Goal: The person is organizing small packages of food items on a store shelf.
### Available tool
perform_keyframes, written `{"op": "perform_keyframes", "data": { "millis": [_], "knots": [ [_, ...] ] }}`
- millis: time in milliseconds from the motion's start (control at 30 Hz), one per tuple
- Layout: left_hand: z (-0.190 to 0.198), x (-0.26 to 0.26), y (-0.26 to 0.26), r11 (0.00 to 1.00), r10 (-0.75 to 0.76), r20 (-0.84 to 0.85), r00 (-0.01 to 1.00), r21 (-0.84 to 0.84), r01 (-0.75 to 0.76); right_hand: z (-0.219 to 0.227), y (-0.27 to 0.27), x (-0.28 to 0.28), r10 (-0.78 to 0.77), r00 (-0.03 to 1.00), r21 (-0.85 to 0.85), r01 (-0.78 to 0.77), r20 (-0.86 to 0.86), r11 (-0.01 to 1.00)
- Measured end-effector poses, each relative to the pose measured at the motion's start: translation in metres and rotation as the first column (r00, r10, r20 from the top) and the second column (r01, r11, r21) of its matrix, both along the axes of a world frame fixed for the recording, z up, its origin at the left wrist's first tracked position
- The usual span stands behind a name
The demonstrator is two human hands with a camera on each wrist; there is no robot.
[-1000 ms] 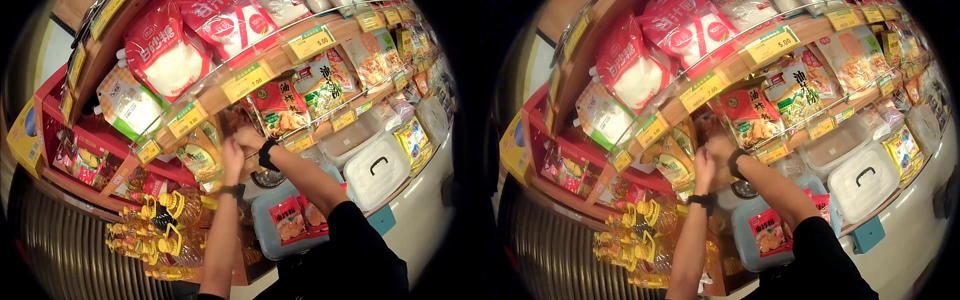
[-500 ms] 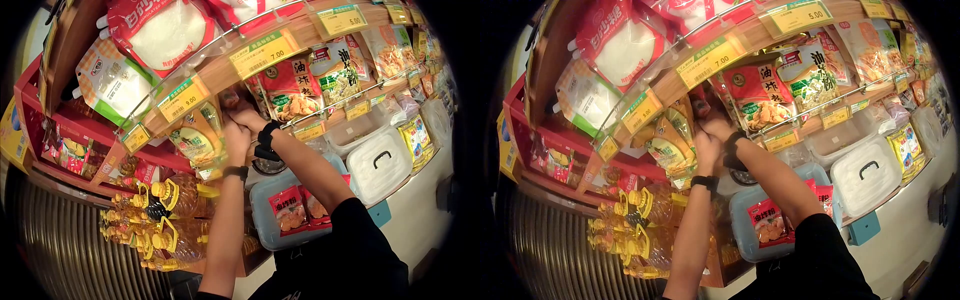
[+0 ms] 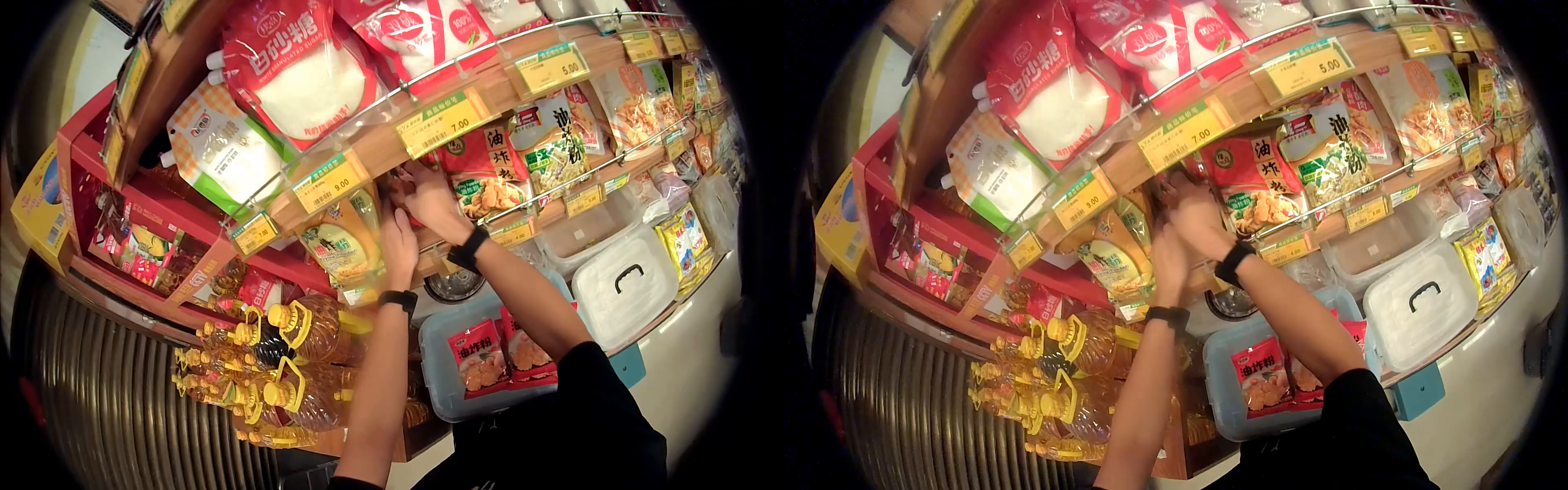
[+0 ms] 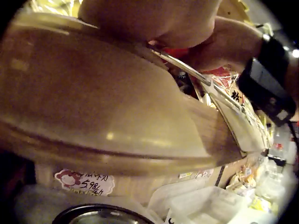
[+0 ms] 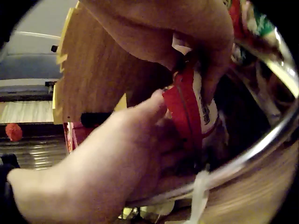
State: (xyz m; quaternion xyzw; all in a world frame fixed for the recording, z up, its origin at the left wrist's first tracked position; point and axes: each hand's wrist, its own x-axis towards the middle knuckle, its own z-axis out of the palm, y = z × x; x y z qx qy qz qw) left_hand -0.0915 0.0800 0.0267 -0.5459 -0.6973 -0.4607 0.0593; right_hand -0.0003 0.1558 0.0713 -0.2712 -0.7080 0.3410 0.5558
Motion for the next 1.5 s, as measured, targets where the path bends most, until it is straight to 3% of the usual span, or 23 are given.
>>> {"op": "perform_keyframes", "data": {
  "millis": [67, 100, 133, 167, 200, 267, 300, 367, 433, 467, 567, 667, 700, 767, 800, 833, 933, 1033, 1133, 1233, 1333, 1433, 1500],
  "knots": [
    [0.006, 0.008, -0.008, 0.999, -0.037, 0.083, 0.996, 0.017, 0.035, 0.005, -0.008, 0.025, 0.024, 0.985, 0.031, -0.019, -0.173, 0.999],
    [0.006, 0.012, -0.012, 0.998, -0.058, 0.125, 0.990, 0.031, 0.054, -0.001, -0.007, 0.038, 0.032, 0.990, 0.029, -0.028, -0.139, 0.999],
    [-0.001, 0.014, -0.014, 0.986, -0.051, 0.023, 0.998, 0.160, 0.047, 0.011, -0.015, 0.066, 0.081, 0.996, -0.031, -0.082, -0.022, 0.996],
    [0.000, 0.020, -0.021, 0.989, -0.073, 0.090, 0.993, 0.137, 0.061, -0.014, -0.017, 0.071, 0.043, 0.990, 0.030, -0.039, -0.135, 0.999],
    [0.003, 0.028, -0.032, 0.991, -0.092, 0.155, 0.984, 0.108, 0.076, -0.022, -0.021, 0.090, 0.255, 0.950, -0.133, -0.280, -0.178, 0.951],
    [0.005, 0.056, -0.054, 0.955, -0.265, 0.260, 0.929, 0.200, 0.217, -0.022, -0.048, 0.132, 0.374, 0.875, -0.219, -0.447, -0.307, 0.867],
    [0.000, 0.063, -0.070, 0.944, -0.330, 0.402, 0.854, 0.164, 0.288, -0.040, -0.058, 0.148, 0.462, 0.761, -0.282, -0.615, -0.456, 0.736],
    [-0.014, 0.079, -0.103, 0.903, -0.375, 0.657, 0.654, 0.101, 0.416, -0.058, -0.083, 0.179, 0.444, 0.771, -0.386, -0.621, -0.457, 0.682],
    [-0.034, 0.091, -0.139, 0.834, -0.300, 0.848, 0.438, 0.010, 0.551, -0.076, -0.105, 0.207, 0.461, 0.721, -0.522, -0.693, -0.517, 0.498],
    [-0.050, 0.098, -0.155, 0.836, -0.265, 0.871, 0.413, -0.006, 0.549, -0.087, -0.118, 0.220, 0.463, 0.696, -0.583, -0.716, -0.549, 0.385],
    [-0.128, 0.122, -0.192, 0.860, -0.194, 0.901, 0.387, -0.034, 0.509, -0.182, -0.143, 0.227, 0.473, 0.851, -0.722, -0.474, -0.228, 0.505],
    [-0.212, 0.144, -0.223, 0.927, -0.019, 0.950, 0.311, -0.099, 0.361, -0.251, -0.162, 0.226, 0.622, 0.760, -0.866, -0.169, 0.189, 0.470],
    [-0.247, 0.149, -0.232, 0.938, -0.015, 0.861, 0.509, -0.164, 0.304, -0.275, -0.174, 0.222, 0.461, 0.731, -0.609, -0.078, 0.503, 0.789],
    [-0.288, 0.163, -0.254, 0.952, 0.107, 0.859, 0.500, -0.233, 0.197, -0.324, -0.195, 0.205, 0.235, 0.773, -0.309, -0.054, 0.589, 0.949],
    [-0.299, 0.167, -0.262, 0.953, 0.167, 0.854, 0.492, -0.268, 0.141, -0.316, -0.202, 0.198, 0.115, 0.792, -0.143, -0.035, 0.599, 0.989],
    [-0.311, 0.167, -0.267, 0.971, 0.113, 0.872, 0.477, -0.198, 0.132, -0.307, -0.208, 0.198, 0.131, 0.756, -0.185, -0.014, 0.641, 0.983],
    [-0.316, 0.161, -0.267, 0.976, 0.128, 0.817, 0.563, -0.205, 0.076, -0.311, -0.207, 0.192, 0.358, 0.845, -0.411, -0.186, 0.396, 0.893],
    [-0.275, 0.166, -0.257, 0.931, 0.302, 0.667, 0.681, -0.360, -0.060, -0.310, -0.210, 0.190, 0.363, 0.858, -0.318, -0.252, 0.363, 0.914],
    [-0.268, 0.172, -0.250, 0.932, 0.314, 0.312, 0.897, -0.283, -0.228, -0.314, -0.217, 0.195, 0.384, 0.772, -0.315, -0.249, 0.507, 0.916],
    [-0.237, 0.176, -0.239, 0.929, 0.150, 0.056, 0.987, -0.351, -0.121, -0.302, -0.221, 0.192, 0.271, 0.846, -0.197, -0.201, 0.459, 0.960],
    [-0.264, 0.180, -0.242, 0.870, -0.002, -0.139, 0.990, -0.488, -0.066, -0.250, -0.213, 0.188, 0.378, 0.819, -0.216, -0.313, 0.433, 0.925],
    [-0.244, 0.181, -0.232, 0.909, -0.016, 0.069, 0.997, -0.413, 0.043, -0.182, -0.196, 0.169, 0.581, 0.796, -0.289, -0.523, 0.170, 0.802],
    [-0.231, 0.182, -0.227, 0.954, 0.057, 0.415, 0.908, -0.291, 0.073, -0.145, -0.179, 0.150, 0.515, 0.844, -0.115, -0.502, 0.150, 0.857]
  ]
}}
